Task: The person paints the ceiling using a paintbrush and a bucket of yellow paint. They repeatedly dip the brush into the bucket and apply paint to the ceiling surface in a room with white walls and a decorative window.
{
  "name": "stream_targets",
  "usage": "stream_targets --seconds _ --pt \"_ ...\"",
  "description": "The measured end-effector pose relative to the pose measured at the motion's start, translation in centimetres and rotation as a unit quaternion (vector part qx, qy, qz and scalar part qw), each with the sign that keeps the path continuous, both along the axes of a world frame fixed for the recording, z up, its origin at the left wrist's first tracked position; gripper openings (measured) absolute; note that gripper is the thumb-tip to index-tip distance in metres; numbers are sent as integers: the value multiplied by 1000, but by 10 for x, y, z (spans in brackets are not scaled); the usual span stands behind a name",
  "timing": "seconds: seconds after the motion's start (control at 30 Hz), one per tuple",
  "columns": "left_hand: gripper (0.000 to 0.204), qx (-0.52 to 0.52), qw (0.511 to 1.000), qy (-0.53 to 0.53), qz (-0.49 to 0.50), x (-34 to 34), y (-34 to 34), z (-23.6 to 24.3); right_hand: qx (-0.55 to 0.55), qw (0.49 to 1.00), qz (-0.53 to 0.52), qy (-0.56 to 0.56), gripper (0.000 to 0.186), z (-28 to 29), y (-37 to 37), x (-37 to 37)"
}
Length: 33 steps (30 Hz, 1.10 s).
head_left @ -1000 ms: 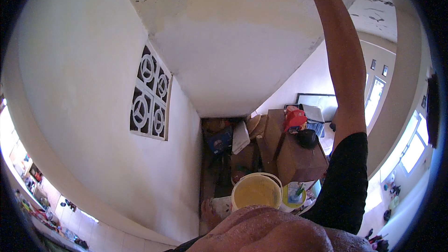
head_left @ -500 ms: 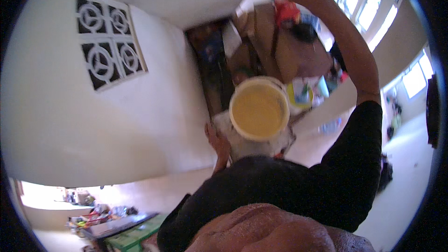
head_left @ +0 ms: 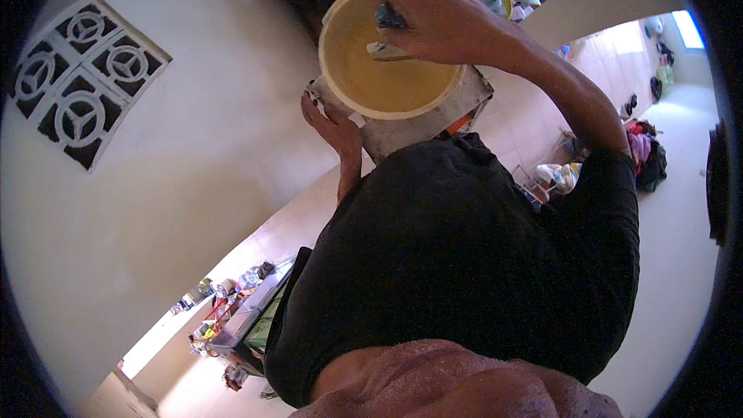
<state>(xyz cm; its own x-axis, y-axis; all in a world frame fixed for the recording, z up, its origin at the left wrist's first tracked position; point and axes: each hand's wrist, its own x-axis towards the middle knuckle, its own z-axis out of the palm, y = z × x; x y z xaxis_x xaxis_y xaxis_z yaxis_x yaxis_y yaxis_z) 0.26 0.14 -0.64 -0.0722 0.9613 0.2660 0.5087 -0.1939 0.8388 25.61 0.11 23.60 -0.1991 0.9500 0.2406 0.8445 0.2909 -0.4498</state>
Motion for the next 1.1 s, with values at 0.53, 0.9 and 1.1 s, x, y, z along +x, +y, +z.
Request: stream_targets --seconds 0.53,0.9,1.1 --pt "51 -17 1000 -6 -5 2 0 5 -79 981 -67 164 33 -4 -10 -2" --pt "53 -18 1000 9 0 -6 3 -10 132 989 53 29 27 0 -16 24" --pt "51 -14 1000 -13 -4 -3 2 -10 226 970 -24 89 23 23 -48 23"
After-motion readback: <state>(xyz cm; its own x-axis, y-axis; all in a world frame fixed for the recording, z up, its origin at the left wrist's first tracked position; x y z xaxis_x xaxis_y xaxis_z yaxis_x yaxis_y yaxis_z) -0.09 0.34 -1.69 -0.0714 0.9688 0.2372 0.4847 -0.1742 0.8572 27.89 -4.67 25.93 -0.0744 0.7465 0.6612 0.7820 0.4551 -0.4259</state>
